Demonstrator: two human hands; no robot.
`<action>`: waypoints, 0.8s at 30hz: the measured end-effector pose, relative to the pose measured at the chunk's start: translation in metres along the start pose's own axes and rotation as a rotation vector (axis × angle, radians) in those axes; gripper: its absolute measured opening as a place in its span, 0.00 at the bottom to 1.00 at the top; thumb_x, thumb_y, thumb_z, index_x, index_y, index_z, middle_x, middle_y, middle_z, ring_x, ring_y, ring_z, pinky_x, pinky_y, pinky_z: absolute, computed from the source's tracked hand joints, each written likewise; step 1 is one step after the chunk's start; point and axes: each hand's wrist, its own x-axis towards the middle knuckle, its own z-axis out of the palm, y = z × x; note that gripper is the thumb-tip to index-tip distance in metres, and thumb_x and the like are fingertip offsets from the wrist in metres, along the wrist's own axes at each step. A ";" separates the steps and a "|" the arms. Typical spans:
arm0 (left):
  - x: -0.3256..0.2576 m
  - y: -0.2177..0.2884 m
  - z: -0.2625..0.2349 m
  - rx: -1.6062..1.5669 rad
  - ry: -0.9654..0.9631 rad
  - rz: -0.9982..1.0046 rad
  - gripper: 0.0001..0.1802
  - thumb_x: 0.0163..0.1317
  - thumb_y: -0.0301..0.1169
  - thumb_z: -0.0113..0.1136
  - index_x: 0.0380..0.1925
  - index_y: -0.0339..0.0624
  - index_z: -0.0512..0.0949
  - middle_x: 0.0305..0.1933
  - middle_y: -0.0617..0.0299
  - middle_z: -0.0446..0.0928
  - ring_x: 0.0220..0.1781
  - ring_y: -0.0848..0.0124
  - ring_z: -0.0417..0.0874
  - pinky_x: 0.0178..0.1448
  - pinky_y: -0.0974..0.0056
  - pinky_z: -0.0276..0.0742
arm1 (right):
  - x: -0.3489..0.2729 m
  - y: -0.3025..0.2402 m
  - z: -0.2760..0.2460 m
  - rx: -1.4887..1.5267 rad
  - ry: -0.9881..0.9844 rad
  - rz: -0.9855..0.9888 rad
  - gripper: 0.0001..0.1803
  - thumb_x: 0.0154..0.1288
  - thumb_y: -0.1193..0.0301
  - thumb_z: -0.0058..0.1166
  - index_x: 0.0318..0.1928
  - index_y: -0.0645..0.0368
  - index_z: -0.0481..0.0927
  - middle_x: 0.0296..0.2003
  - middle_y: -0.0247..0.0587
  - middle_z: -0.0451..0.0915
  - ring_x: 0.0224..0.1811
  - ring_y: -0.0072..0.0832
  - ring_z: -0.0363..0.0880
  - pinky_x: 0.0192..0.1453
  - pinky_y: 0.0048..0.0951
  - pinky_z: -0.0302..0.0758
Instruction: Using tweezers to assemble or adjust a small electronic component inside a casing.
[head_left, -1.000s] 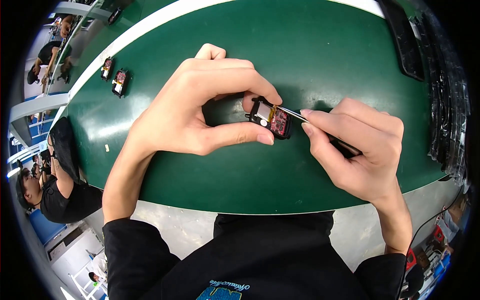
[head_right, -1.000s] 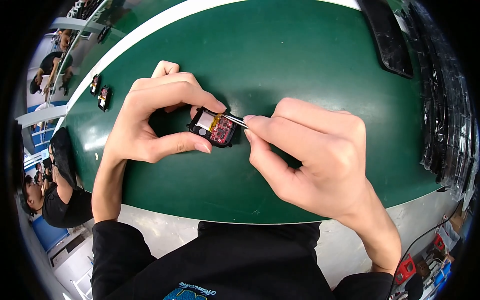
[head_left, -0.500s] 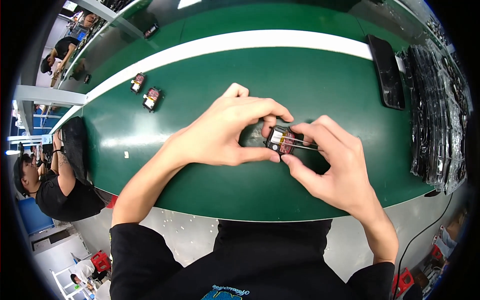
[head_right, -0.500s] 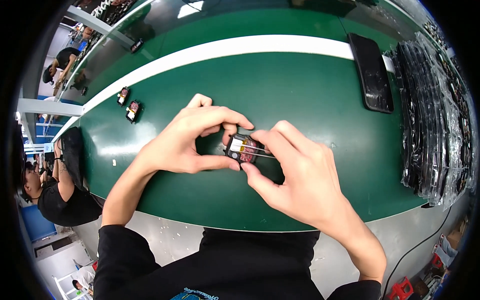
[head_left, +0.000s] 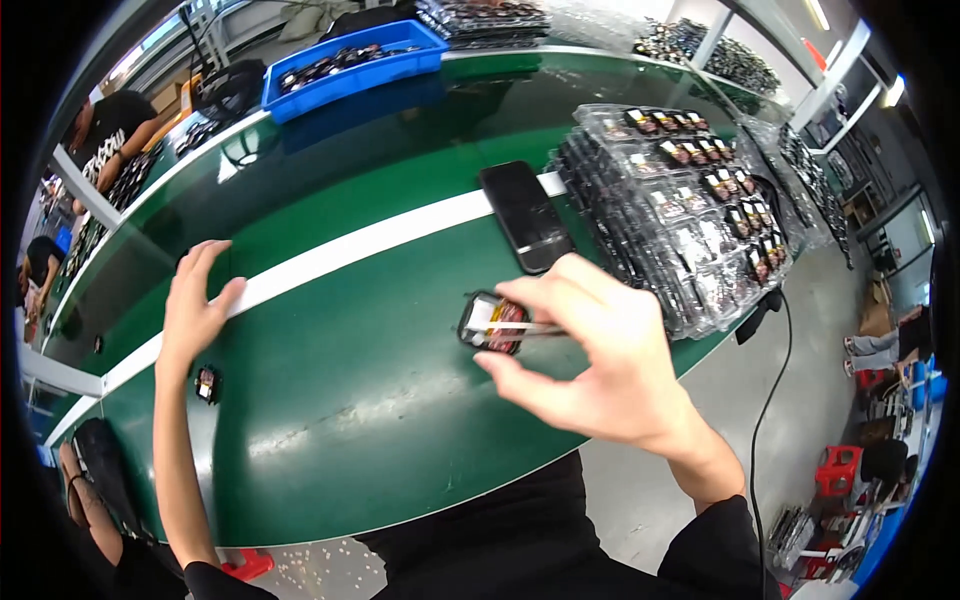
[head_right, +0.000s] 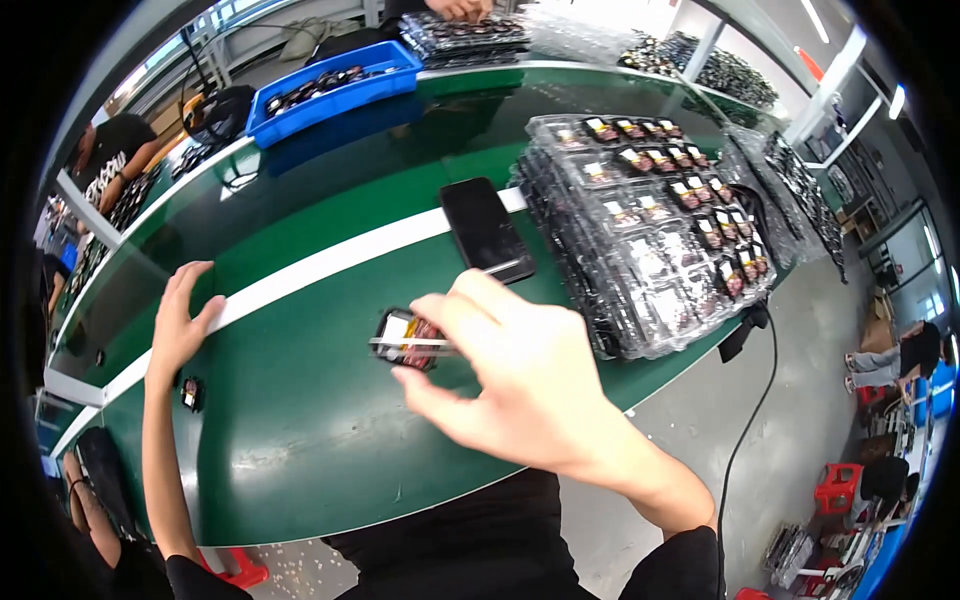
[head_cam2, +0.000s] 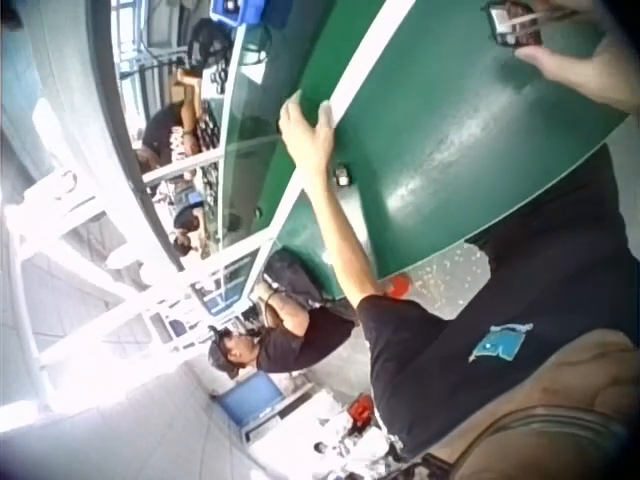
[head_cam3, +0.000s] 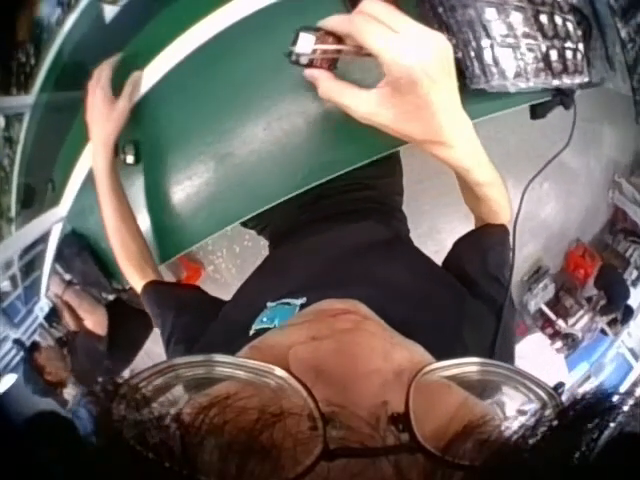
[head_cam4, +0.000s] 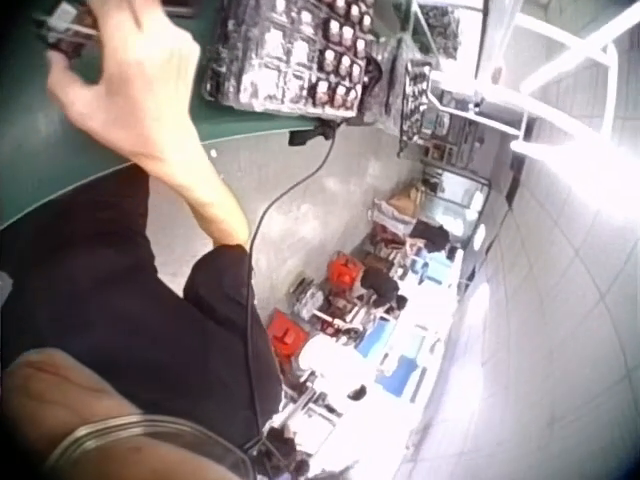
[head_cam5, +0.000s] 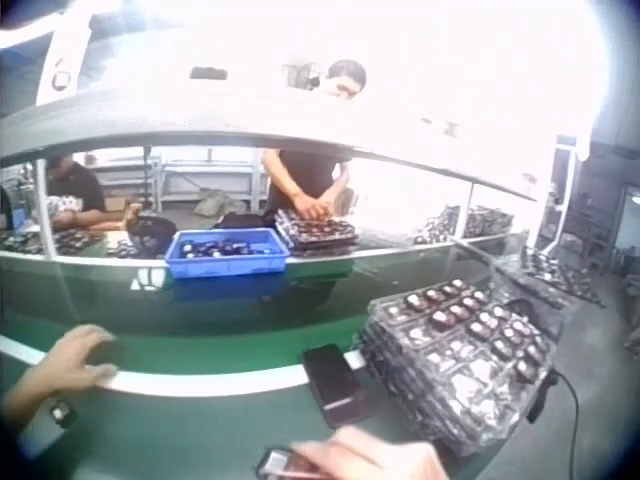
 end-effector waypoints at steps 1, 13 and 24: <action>0.002 -0.034 0.003 0.148 -0.014 -0.089 0.33 0.73 0.38 0.72 0.75 0.41 0.78 0.79 0.47 0.77 0.82 0.44 0.75 0.84 0.47 0.71 | 0.007 0.007 -0.019 -0.068 0.008 0.036 0.24 0.57 0.69 0.83 0.52 0.62 0.90 0.33 0.37 0.81 0.29 0.28 0.84 0.31 0.31 0.77; 0.025 -0.097 0.031 0.107 0.045 -0.129 0.15 0.82 0.22 0.57 0.64 0.38 0.82 0.63 0.47 0.82 0.67 0.44 0.82 0.72 0.47 0.78 | -0.004 0.104 -0.134 -0.676 0.167 0.476 0.28 0.64 0.53 0.78 0.49 0.68 0.93 0.30 0.44 0.81 0.33 0.37 0.82 0.43 0.42 0.77; -0.039 0.194 0.026 -0.226 -0.154 0.593 0.15 0.69 0.31 0.76 0.54 0.44 0.89 0.60 0.59 0.86 0.50 0.58 0.86 0.53 0.54 0.85 | -0.017 -0.003 -0.028 0.176 -0.217 0.248 0.11 0.76 0.83 0.65 0.55 0.67 0.89 0.31 0.40 0.78 0.26 0.28 0.74 0.31 0.33 0.69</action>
